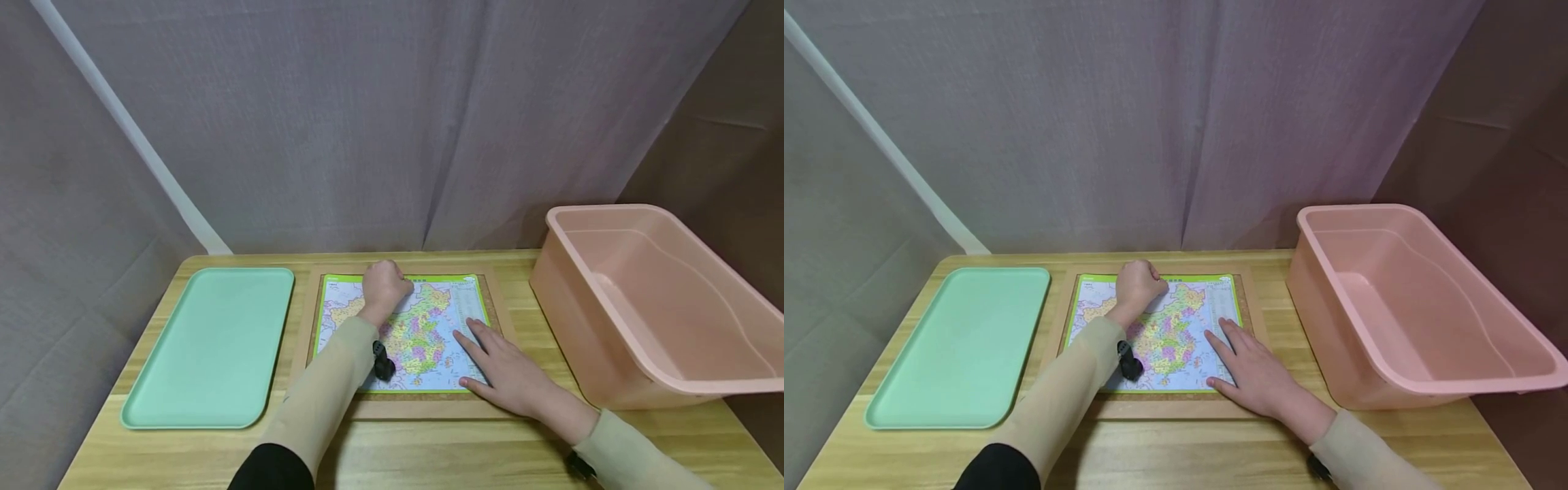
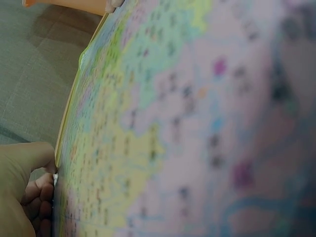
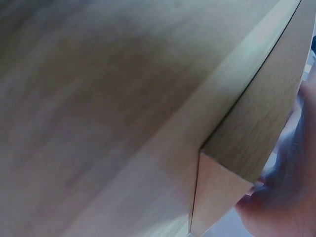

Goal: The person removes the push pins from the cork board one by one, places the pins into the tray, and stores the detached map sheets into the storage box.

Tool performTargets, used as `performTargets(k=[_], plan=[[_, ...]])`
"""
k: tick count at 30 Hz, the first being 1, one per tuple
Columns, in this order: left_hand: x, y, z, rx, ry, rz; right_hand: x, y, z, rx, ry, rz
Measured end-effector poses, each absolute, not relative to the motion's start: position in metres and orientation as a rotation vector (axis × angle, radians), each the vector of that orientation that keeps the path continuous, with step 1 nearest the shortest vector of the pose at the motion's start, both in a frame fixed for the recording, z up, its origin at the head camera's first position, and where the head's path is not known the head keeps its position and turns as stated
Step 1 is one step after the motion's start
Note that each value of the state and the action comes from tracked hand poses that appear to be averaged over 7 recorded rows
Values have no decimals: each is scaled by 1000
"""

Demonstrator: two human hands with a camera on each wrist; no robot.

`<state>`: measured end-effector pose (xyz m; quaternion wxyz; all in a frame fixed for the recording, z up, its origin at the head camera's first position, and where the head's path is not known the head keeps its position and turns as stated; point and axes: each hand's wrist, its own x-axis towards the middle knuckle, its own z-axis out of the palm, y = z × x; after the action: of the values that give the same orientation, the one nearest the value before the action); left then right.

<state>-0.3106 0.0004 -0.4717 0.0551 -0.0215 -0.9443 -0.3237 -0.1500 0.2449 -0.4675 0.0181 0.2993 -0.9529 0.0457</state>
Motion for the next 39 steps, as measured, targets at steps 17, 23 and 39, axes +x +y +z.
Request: performTargets(k=[17, 23, 39], plan=[[-310, -6, -473, -117, -2814, -1034, -150, 247, -470, 926, -2964, 145], [-310, -9, -472, -119, -2804, -1076, -150, 248, -471, 929, -2959, 150], [-312, -8, -472, -131, -2820, -1015, -151, 247, -470, 927, -2962, 150]])
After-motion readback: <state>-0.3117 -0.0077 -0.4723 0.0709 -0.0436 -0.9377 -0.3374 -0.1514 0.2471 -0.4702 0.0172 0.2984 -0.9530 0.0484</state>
